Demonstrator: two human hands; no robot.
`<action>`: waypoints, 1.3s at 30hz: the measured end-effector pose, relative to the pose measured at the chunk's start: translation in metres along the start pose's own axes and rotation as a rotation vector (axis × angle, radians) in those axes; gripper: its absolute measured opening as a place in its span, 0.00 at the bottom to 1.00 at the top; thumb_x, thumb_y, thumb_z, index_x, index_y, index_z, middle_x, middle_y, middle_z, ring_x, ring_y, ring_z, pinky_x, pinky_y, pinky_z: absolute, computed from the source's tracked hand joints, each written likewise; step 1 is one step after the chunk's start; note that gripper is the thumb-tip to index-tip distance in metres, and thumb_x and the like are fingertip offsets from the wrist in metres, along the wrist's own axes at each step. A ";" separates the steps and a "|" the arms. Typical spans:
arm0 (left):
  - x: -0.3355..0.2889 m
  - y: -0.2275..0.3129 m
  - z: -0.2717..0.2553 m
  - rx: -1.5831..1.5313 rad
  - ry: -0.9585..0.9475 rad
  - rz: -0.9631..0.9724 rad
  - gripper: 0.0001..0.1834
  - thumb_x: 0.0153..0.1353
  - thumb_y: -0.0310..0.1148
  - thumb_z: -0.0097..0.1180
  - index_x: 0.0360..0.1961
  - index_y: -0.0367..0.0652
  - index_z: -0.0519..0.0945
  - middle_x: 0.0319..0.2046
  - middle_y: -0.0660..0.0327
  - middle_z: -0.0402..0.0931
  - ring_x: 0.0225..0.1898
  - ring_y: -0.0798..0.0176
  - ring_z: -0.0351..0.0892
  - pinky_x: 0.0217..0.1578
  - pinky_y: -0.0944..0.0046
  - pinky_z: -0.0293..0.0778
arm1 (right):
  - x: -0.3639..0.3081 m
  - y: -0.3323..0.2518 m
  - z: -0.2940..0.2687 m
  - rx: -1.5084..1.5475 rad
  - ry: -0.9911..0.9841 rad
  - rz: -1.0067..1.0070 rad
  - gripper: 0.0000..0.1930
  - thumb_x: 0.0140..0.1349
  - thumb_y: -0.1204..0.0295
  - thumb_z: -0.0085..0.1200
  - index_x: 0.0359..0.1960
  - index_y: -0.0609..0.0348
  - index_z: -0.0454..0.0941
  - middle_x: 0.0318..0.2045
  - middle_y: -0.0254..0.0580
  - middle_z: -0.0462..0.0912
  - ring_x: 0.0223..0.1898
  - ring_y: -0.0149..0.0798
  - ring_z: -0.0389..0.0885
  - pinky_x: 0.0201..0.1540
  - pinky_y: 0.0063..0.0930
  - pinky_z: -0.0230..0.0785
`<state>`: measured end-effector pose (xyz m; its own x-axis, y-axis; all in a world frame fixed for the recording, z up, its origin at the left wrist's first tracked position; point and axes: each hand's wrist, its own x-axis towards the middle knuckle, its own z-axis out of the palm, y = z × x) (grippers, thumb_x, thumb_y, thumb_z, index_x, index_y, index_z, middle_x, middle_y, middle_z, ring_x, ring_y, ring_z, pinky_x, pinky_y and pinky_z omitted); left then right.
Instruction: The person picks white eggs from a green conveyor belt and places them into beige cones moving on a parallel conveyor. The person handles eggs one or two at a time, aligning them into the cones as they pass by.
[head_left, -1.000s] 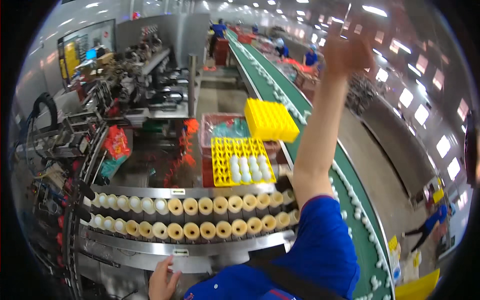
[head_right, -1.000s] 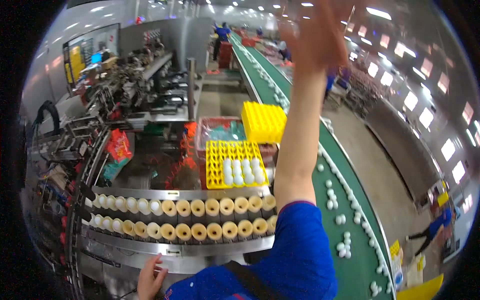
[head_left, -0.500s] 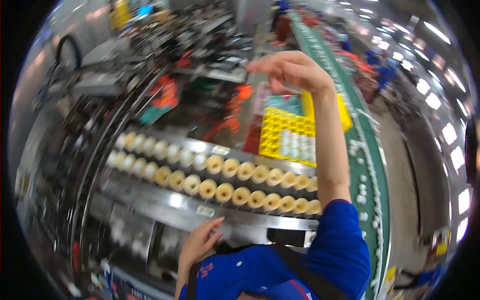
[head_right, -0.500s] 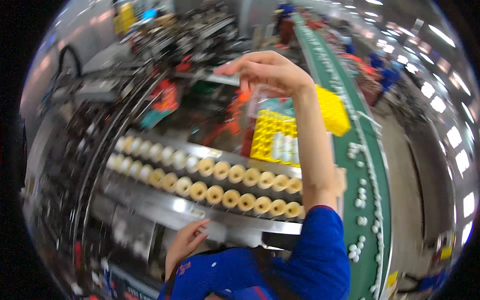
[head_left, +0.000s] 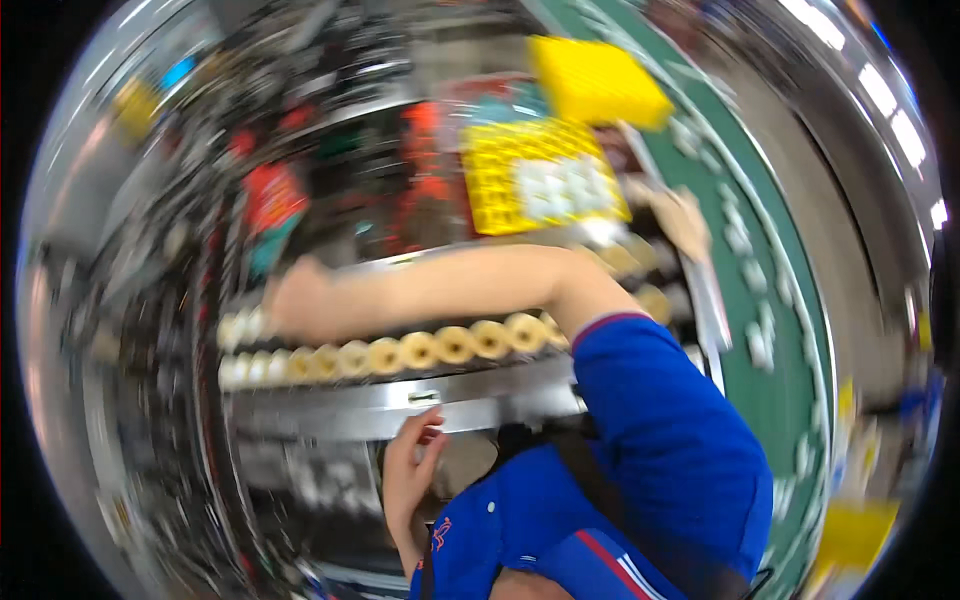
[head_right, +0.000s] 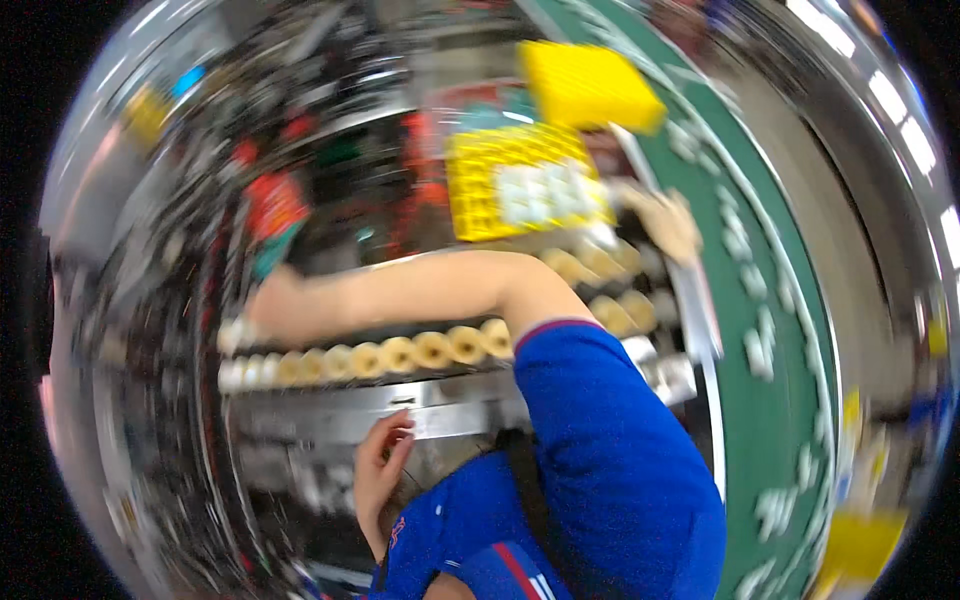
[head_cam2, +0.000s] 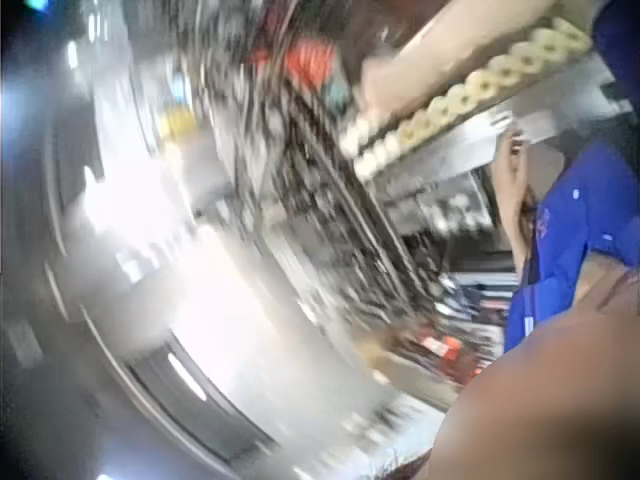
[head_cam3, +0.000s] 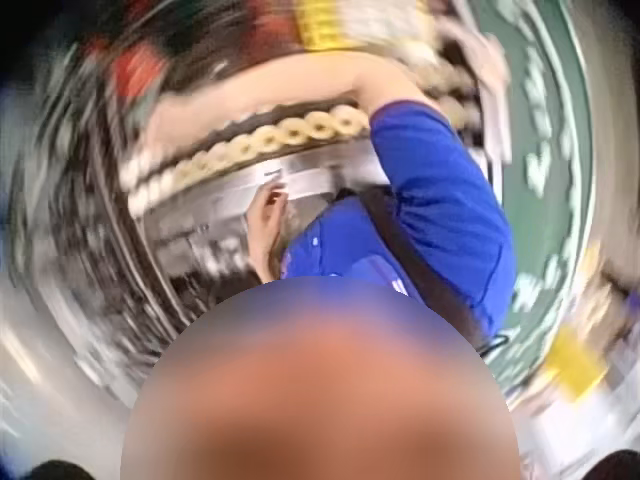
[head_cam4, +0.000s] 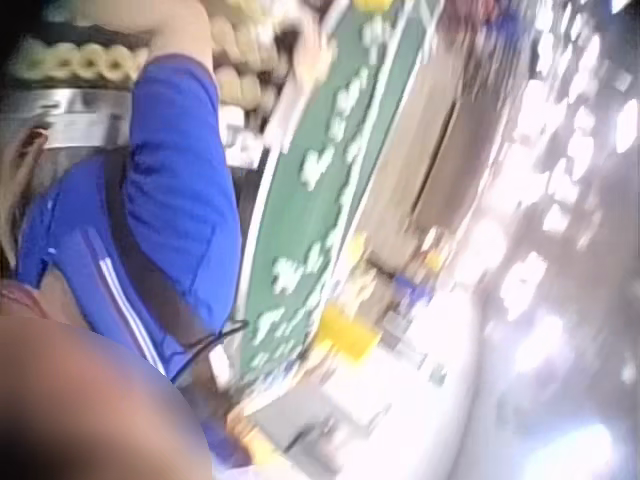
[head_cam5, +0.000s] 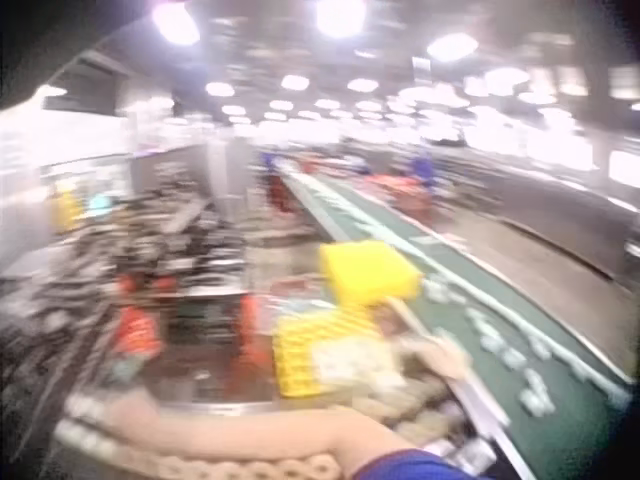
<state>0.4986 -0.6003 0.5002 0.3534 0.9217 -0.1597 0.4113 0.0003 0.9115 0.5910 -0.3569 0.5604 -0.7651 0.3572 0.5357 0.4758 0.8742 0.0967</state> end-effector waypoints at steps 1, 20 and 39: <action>0.008 0.002 0.003 0.016 -0.072 0.029 0.22 0.65 0.25 0.59 0.61 0.41 0.78 0.45 0.57 0.82 0.40 0.65 0.81 0.45 0.64 0.77 | -0.037 -0.033 -0.026 0.040 -0.125 0.026 0.04 0.46 0.65 0.62 0.21 0.49 0.81 0.21 0.34 0.82 0.22 0.39 0.83 0.19 0.42 0.67; 0.353 0.260 0.633 0.271 -1.123 0.587 0.20 0.67 0.33 0.61 0.59 0.43 0.78 0.47 0.60 0.81 0.47 0.67 0.80 0.49 0.64 0.77 | -0.901 0.071 -0.314 -0.072 -0.668 2.039 0.53 0.45 0.25 0.59 0.74 0.24 0.58 0.75 0.56 0.53 0.64 0.63 0.73 0.54 0.61 0.75; 0.534 0.200 0.870 0.956 -0.520 0.600 0.37 0.44 0.76 0.62 0.46 0.60 0.85 0.64 0.44 0.60 0.49 0.39 0.80 0.55 0.43 0.75 | -0.947 -0.023 -0.291 -0.099 0.001 1.801 0.24 0.56 0.54 0.68 0.52 0.46 0.78 0.58 0.56 0.65 0.53 0.58 0.73 0.45 0.54 0.73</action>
<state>1.5006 -0.4458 0.2679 0.8981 0.4158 -0.1433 0.4398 -0.8513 0.2860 1.4308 -0.8112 0.2953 0.6656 0.7457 0.0291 0.6561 -0.5662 -0.4990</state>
